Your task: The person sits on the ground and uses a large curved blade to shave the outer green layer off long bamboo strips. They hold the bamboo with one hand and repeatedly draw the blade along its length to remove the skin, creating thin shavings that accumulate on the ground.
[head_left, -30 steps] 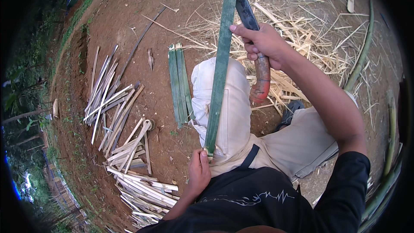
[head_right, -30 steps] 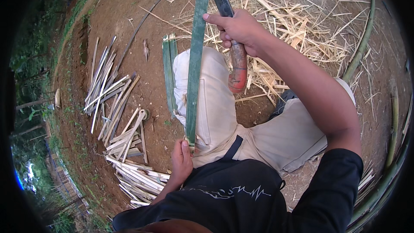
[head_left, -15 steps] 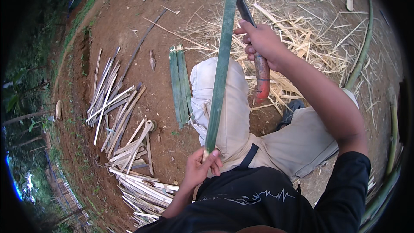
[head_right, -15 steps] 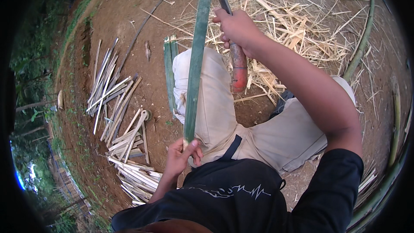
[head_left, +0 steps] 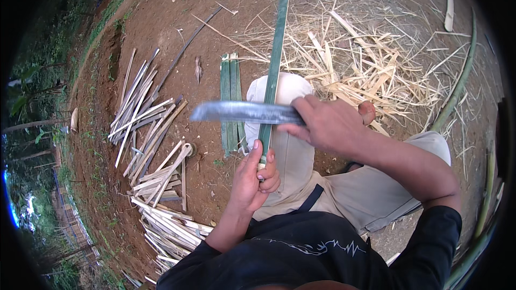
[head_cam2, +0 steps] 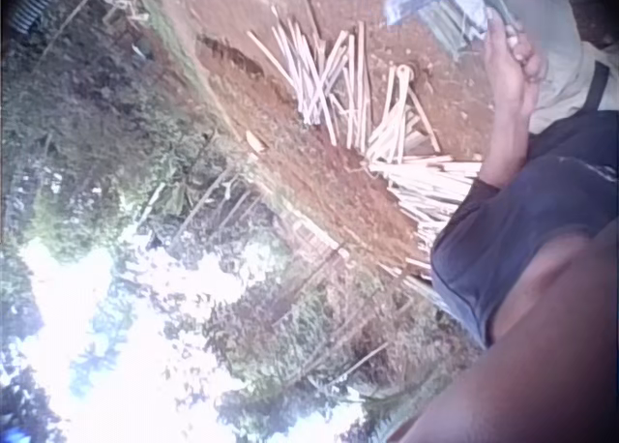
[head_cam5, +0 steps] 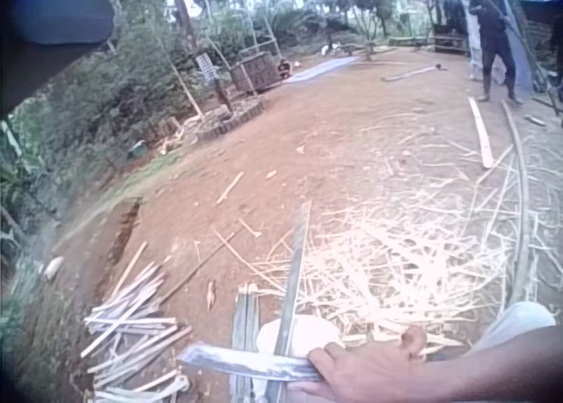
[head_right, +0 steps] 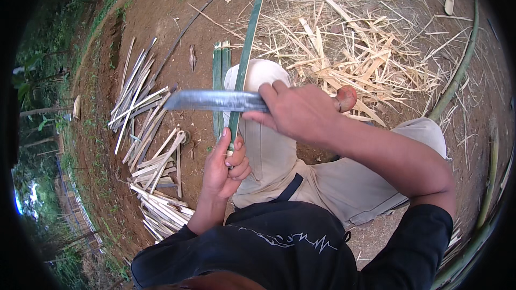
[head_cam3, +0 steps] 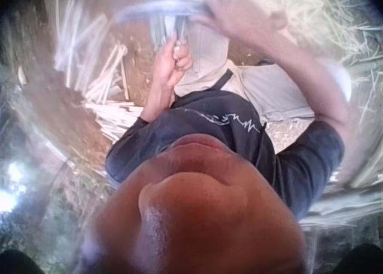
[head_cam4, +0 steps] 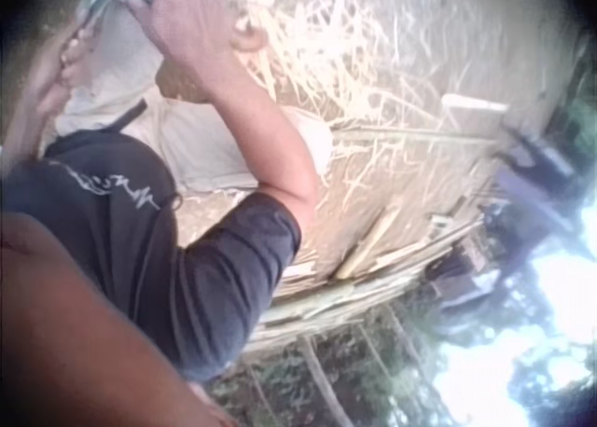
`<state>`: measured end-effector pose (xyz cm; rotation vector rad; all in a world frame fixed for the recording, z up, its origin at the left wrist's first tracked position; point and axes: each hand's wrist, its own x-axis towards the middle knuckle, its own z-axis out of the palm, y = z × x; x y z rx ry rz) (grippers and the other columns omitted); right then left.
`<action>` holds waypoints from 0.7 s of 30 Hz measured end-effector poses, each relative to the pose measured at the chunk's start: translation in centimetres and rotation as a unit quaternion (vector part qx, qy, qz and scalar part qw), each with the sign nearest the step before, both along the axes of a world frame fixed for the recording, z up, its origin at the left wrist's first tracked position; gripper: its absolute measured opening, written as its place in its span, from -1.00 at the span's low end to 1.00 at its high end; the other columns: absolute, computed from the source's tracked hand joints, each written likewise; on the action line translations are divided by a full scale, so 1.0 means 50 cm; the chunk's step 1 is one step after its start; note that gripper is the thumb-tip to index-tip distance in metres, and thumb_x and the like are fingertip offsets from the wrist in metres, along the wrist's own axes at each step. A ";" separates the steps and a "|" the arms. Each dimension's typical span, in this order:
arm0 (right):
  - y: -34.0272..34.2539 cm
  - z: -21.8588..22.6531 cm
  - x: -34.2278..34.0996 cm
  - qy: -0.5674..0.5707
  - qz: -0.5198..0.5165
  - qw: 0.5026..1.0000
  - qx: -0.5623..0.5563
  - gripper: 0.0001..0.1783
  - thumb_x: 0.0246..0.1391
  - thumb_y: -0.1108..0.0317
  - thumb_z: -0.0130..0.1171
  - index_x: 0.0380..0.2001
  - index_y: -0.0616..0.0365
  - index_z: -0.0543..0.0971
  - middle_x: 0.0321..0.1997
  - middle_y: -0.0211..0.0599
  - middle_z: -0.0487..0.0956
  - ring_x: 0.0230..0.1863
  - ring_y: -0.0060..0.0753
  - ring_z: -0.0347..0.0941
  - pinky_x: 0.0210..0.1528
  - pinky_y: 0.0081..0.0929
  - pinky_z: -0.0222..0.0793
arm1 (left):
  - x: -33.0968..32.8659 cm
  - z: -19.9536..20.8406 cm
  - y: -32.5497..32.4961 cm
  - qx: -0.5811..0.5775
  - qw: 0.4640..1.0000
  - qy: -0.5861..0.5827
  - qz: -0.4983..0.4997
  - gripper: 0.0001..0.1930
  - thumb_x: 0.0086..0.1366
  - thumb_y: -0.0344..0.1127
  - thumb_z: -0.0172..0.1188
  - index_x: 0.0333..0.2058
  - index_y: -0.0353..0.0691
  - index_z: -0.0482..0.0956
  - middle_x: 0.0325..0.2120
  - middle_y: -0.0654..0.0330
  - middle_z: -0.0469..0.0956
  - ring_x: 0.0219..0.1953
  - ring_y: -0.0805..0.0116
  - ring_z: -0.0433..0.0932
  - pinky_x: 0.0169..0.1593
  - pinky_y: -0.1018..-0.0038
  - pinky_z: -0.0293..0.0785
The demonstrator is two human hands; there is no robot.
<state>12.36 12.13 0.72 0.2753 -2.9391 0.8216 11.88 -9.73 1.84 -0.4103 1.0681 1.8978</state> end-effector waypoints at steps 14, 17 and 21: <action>-0.016 0.042 0.051 0.051 0.131 0.990 -0.012 -0.37 0.05 -0.29 0.04 -0.42 0.17 0.39 -0.56 -0.23 0.43 -0.69 -0.20 0.47 -0.67 -0.33 0.36 | 0.008 0.024 0.086 -0.078 0.995 0.041 0.040 -0.44 0.43 0.23 -0.30 -0.47 -0.08 0.42 -0.76 0.39 0.30 -0.79 0.68 0.15 -0.74 0.65 -0.09; -0.017 0.044 0.052 0.080 0.137 0.987 -0.023 -0.37 0.11 -0.28 -0.04 -0.47 0.17 0.35 -0.62 -0.26 0.39 -0.71 -0.23 0.47 -0.70 -0.32 0.37 | 0.009 0.059 0.117 -0.115 0.989 0.071 0.063 -0.46 0.43 0.22 -0.29 -0.44 -0.09 0.44 -0.74 0.35 0.36 -0.77 0.68 0.26 -0.77 0.69 -0.01; -0.009 0.048 0.052 0.107 0.135 0.985 0.001 -0.36 0.03 -0.30 0.04 -0.50 0.15 0.34 -0.61 -0.26 0.36 -0.70 -0.26 0.45 -0.67 -0.38 0.34 | 0.015 0.083 0.135 -0.133 0.986 0.082 0.065 -0.45 0.44 0.20 -0.30 -0.40 -0.13 0.45 -0.75 0.33 0.38 -0.78 0.67 0.29 -0.78 0.70 0.04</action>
